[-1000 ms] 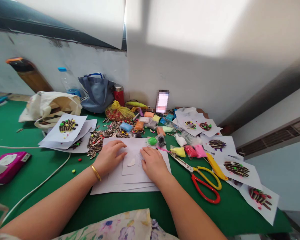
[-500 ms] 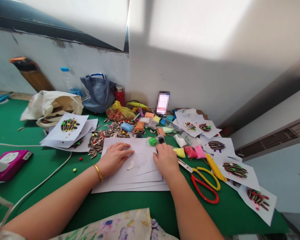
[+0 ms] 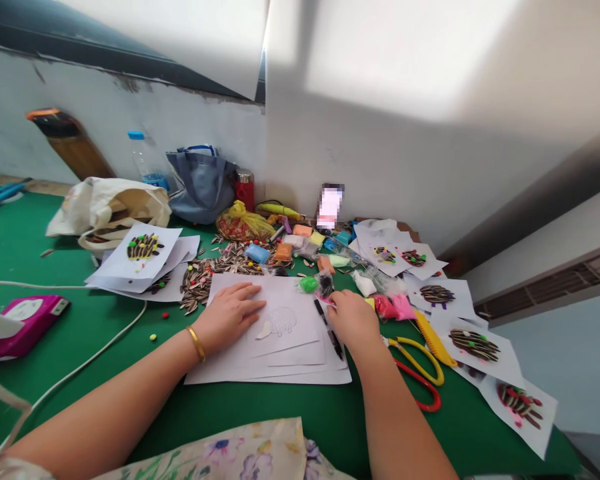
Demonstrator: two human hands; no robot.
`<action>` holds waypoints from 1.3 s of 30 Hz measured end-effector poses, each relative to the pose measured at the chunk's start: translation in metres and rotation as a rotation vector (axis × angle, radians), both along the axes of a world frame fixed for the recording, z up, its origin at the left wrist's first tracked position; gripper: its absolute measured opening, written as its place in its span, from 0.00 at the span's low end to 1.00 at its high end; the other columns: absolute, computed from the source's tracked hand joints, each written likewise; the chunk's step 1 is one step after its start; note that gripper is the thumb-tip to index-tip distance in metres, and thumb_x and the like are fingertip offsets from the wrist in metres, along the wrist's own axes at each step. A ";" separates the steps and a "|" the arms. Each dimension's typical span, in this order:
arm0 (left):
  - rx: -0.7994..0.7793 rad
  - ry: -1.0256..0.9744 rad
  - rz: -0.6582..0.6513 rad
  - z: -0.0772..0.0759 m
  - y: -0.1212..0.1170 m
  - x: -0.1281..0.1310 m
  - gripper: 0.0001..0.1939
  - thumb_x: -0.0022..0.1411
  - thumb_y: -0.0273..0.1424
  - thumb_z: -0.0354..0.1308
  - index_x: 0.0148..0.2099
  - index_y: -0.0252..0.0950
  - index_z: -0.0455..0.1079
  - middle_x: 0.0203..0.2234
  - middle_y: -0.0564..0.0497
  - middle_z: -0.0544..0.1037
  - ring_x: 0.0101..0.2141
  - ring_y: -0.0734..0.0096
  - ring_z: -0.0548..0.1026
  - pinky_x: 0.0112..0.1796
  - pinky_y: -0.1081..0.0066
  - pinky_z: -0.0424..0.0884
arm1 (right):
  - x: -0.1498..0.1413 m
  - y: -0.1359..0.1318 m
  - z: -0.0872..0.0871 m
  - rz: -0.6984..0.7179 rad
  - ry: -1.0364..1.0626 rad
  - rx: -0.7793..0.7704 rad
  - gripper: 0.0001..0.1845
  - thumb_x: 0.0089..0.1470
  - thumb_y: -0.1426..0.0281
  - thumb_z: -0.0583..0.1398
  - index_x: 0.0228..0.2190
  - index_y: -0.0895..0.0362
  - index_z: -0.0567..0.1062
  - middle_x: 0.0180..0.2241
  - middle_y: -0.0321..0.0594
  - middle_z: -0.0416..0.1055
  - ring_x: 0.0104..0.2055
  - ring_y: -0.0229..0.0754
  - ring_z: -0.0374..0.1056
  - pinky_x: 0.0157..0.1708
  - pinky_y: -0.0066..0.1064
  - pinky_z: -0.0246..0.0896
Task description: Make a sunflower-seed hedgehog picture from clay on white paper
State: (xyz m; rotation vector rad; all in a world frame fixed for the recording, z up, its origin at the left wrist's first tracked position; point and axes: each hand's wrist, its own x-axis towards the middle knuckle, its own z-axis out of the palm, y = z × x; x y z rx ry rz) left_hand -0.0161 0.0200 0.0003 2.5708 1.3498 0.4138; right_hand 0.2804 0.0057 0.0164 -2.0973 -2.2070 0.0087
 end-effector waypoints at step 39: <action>0.020 0.022 0.009 -0.005 -0.001 0.001 0.17 0.62 0.35 0.57 0.53 0.45 0.72 0.59 0.49 0.68 0.60 0.54 0.62 0.57 0.53 0.59 | -0.072 -0.035 -0.020 0.403 0.640 -0.139 0.10 0.56 0.74 0.55 0.40 0.51 0.71 0.37 0.33 0.76 0.28 0.36 0.66 0.30 0.27 0.57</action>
